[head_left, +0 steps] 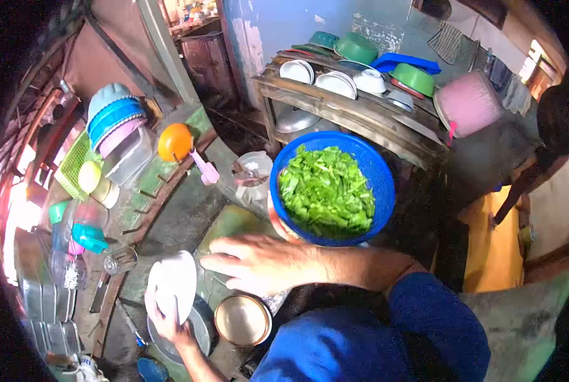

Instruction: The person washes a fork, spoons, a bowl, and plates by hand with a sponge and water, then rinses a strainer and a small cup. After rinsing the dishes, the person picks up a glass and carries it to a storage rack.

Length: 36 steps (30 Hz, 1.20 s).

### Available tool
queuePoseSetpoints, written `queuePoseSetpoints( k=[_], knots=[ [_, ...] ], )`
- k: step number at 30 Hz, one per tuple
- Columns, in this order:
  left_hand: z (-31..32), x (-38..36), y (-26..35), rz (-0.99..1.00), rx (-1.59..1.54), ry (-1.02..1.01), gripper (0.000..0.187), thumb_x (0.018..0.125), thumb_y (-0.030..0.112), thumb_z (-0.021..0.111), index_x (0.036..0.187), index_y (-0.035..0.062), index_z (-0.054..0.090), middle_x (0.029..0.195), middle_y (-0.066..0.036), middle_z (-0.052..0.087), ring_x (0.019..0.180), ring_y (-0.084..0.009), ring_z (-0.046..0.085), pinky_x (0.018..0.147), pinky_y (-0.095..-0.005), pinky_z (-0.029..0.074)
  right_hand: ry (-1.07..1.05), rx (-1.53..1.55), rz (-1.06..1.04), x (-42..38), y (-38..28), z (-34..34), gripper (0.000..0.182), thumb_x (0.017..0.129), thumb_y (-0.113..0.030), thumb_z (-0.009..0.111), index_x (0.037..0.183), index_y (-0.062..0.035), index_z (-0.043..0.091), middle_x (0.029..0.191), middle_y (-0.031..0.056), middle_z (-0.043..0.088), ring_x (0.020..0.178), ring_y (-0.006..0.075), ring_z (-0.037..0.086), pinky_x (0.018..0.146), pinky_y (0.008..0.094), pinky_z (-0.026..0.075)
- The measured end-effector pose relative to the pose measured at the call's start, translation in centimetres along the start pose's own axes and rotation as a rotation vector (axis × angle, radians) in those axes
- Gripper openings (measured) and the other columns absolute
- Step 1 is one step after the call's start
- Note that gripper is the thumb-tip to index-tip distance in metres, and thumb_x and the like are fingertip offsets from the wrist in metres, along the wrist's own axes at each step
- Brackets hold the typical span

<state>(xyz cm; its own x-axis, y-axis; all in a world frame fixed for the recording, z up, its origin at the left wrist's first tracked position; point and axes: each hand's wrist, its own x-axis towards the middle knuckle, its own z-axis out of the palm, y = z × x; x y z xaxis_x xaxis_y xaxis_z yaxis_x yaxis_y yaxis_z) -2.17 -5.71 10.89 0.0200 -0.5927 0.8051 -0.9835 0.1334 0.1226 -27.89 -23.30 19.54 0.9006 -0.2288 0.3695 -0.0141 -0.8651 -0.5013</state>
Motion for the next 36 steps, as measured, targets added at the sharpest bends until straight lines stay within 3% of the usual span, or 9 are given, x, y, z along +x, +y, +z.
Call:
queuePoseSetpoints(
  k=[7, 11, 14, 17, 19, 21, 23, 29, 36],
  knots=[
    [9.1, 19.6, 13.1, 0.41, -0.171, 0.057, 0.034, 0.066, 0.013, 0.078, 0.098, 0.0182, 0.069, 0.112, -0.016, 0.059, 0.11, -0.0374, 0.055, 0.095, -0.0565, 0.044, 0.308, -0.301, 0.026, -2.2, 7.8, -11.4, 0.066, 0.079, -0.026, 0.066, 0.136, -0.014, 0.034, 0.119, 0.0176, 0.052, 0.089, 0.0364, 0.065, 0.073, 0.0445, 0.056],
    [12.2, 23.7, 16.5, 0.349, -0.18, -0.171, 0.052, 0.065, -0.006, 0.07, 0.111, 0.0181, 0.066, 0.123, -0.018, 0.05, 0.113, -0.0374, 0.051, 0.099, -0.0508, 0.042, 0.414, -0.335, 0.01, -5.0, 12.8, -15.1, 0.054, 0.089, -0.019, 0.051, 0.138, -0.0134, 0.03, 0.104, 0.0184, 0.061, 0.075, 0.0337, 0.067, 0.063, 0.0422, 0.058],
    [14.4, 22.0, 16.3, 0.139, -0.342, -0.161, 0.063, 0.066, -0.014, 0.061, 0.124, 0.0105, 0.056, 0.135, -0.022, 0.037, 0.125, -0.0383, 0.04, 0.104, -0.0458, 0.036, 0.424, -0.286, 0.228, -5.8, 18.1, -15.8, 0.058, 0.08, -0.007, 0.059, 0.133, -0.0074, 0.035, 0.107, 0.0204, 0.062, 0.089, 0.0362, 0.065, 0.073, 0.0433, 0.054],
    [13.2, 17.3, 14.3, -0.115, -0.226, -0.211, 0.062, 0.069, -0.011, 0.061, 0.128, 0.0081, 0.053, 0.139, -0.022, 0.034, 0.128, -0.038, 0.037, 0.104, -0.0456, 0.036, 0.565, -0.279, 0.413, -4.9, 26.9, -16.6, 0.056, 0.077, -0.002, 0.056, 0.129, -0.0061, 0.036, 0.106, 0.0281, 0.06, 0.085, 0.0443, 0.063, 0.071, 0.0516, 0.051],
    [12.3, 12.1, 11.7, -0.316, -0.163, -0.24, 0.061, 0.071, -0.01, 0.061, 0.128, 0.0076, 0.052, 0.14, -0.021, 0.034, 0.128, -0.0371, 0.037, 0.105, -0.0443, 0.035, 0.636, -0.384, 0.599, -3.3, 33.3, -17.0, 0.048, 0.079, -0.004, 0.05, 0.124, -0.0025, 0.034, 0.081, 0.0271, 0.062, 0.075, 0.047, 0.062, 0.07, 0.0544, 0.05],
    [9.9, 6.8, 10.0, -0.54, -0.007, -0.294, 0.059, 0.072, -0.009, 0.061, 0.128, 0.0074, 0.052, 0.14, -0.02, 0.034, 0.128, -0.0364, 0.038, 0.105, -0.0422, 0.034, 0.551, -0.291, 0.815, -1.3, 39.1, -18.1, 0.05, 0.079, -0.007, 0.052, 0.124, 0.0001, 0.034, 0.091, 0.0297, 0.06, 0.085, 0.0462, 0.06, 0.077, 0.0526, 0.049],
    [6.8, -0.7, 7.3, -0.706, 0.127, -0.33, 0.057, 0.073, -0.009, 0.061, 0.127, 0.007, 0.052, 0.138, -0.02, 0.035, 0.128, -0.0356, 0.038, 0.105, -0.0411, 0.033, 0.73, -0.483, 0.555, 0.0, 45.9, -17.9, 0.05, 0.079, -0.012, 0.056, 0.123, 0.0004, 0.036, 0.105, 0.0321, 0.056, 0.099, 0.0441, 0.057, 0.082, 0.0512, 0.047],
    [-4.1, -15.8, 9.3, -1.2, 0.46, -0.316, 0.052, 0.077, -0.008, 0.059, 0.126, 0.0066, 0.051, 0.13, -0.019, 0.04, 0.124, -0.0365, 0.04, 0.103, -0.0405, 0.036, 0.575, -0.575, 0.904, 4.4, 54.3, -20.1, 0.051, 0.085, -0.025, 0.057, 0.122, 0.0028, 0.038, 0.113, 0.0319, 0.054, 0.104, 0.0438, 0.056, 0.086, 0.0495, 0.047],
    [-8.7, -26.8, 13.3, -1.335, 0.698, -0.428, 0.048, 0.075, -0.002, 0.061, 0.122, 0.0023, 0.053, 0.122, -0.023, 0.046, 0.118, -0.0399, 0.043, 0.102, -0.0443, 0.034, 0.484, -0.777, 0.96, 4.4, 62.4, -21.8, 0.054, 0.082, -0.017, 0.054, 0.126, 0.006, 0.032, 0.11, 0.031, 0.058, 0.103, 0.0432, 0.058, 0.088, 0.0478, 0.047]
  ],
)
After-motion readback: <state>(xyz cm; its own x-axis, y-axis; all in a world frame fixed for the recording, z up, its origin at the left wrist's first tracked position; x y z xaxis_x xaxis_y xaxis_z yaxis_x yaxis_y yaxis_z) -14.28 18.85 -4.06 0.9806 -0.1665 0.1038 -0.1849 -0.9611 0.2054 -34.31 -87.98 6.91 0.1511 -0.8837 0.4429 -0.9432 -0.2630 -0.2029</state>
